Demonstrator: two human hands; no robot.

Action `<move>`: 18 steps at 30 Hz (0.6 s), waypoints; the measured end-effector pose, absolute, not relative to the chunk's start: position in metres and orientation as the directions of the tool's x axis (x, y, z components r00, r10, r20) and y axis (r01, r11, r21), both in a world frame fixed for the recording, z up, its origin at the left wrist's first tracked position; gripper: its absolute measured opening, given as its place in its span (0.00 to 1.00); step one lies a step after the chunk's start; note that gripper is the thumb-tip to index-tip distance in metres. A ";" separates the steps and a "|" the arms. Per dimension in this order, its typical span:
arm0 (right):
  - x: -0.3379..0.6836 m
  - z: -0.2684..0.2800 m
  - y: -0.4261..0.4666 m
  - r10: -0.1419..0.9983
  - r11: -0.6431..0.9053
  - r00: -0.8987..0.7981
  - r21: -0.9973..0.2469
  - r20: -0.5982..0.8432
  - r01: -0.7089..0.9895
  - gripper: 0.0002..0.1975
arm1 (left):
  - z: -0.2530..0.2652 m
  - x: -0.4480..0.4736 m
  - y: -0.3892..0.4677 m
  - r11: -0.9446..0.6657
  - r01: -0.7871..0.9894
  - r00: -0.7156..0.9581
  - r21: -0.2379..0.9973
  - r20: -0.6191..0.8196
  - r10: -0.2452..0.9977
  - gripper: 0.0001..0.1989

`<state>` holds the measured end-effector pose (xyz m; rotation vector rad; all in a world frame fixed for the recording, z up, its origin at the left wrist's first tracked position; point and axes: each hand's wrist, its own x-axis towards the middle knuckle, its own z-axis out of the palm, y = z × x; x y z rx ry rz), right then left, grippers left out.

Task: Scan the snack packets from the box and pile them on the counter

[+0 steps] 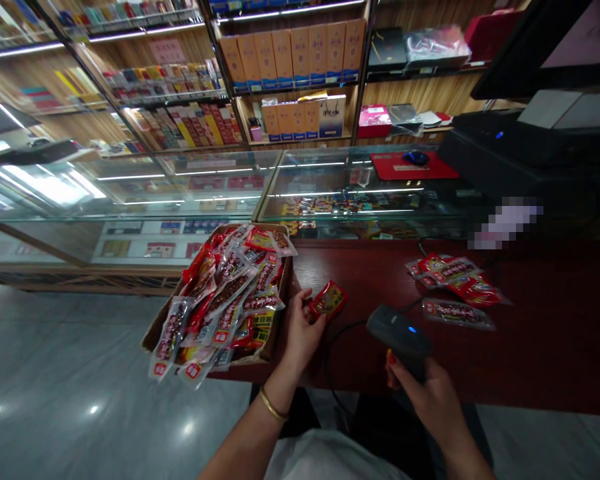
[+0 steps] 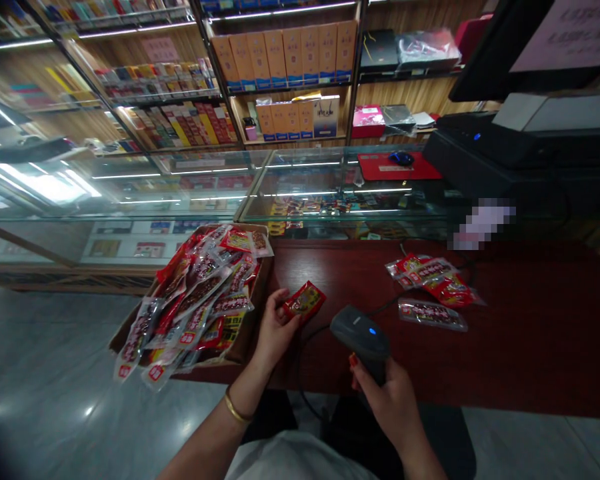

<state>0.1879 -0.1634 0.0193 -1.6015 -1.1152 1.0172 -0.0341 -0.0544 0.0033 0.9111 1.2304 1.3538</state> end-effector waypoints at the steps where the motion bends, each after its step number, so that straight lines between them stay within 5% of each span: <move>1: 0.187 0.020 -0.163 0.963 -0.176 0.242 -0.957 -0.119 0.231 0.27 | 0.002 -0.034 -0.053 0.090 -0.239 -0.156 0.967 -0.130 0.979 0.30; 12: 0.168 0.029 -0.160 0.993 -0.095 0.098 -0.900 -0.059 0.426 0.14 | 0.008 -0.038 -0.041 0.150 -0.473 -0.168 0.868 -0.256 0.952 0.19; 18: 0.174 0.028 -0.160 0.997 -0.072 0.041 -0.883 -0.059 0.463 0.15 | 0.007 -0.037 -0.047 0.158 -0.353 -0.158 0.922 -0.225 0.961 0.25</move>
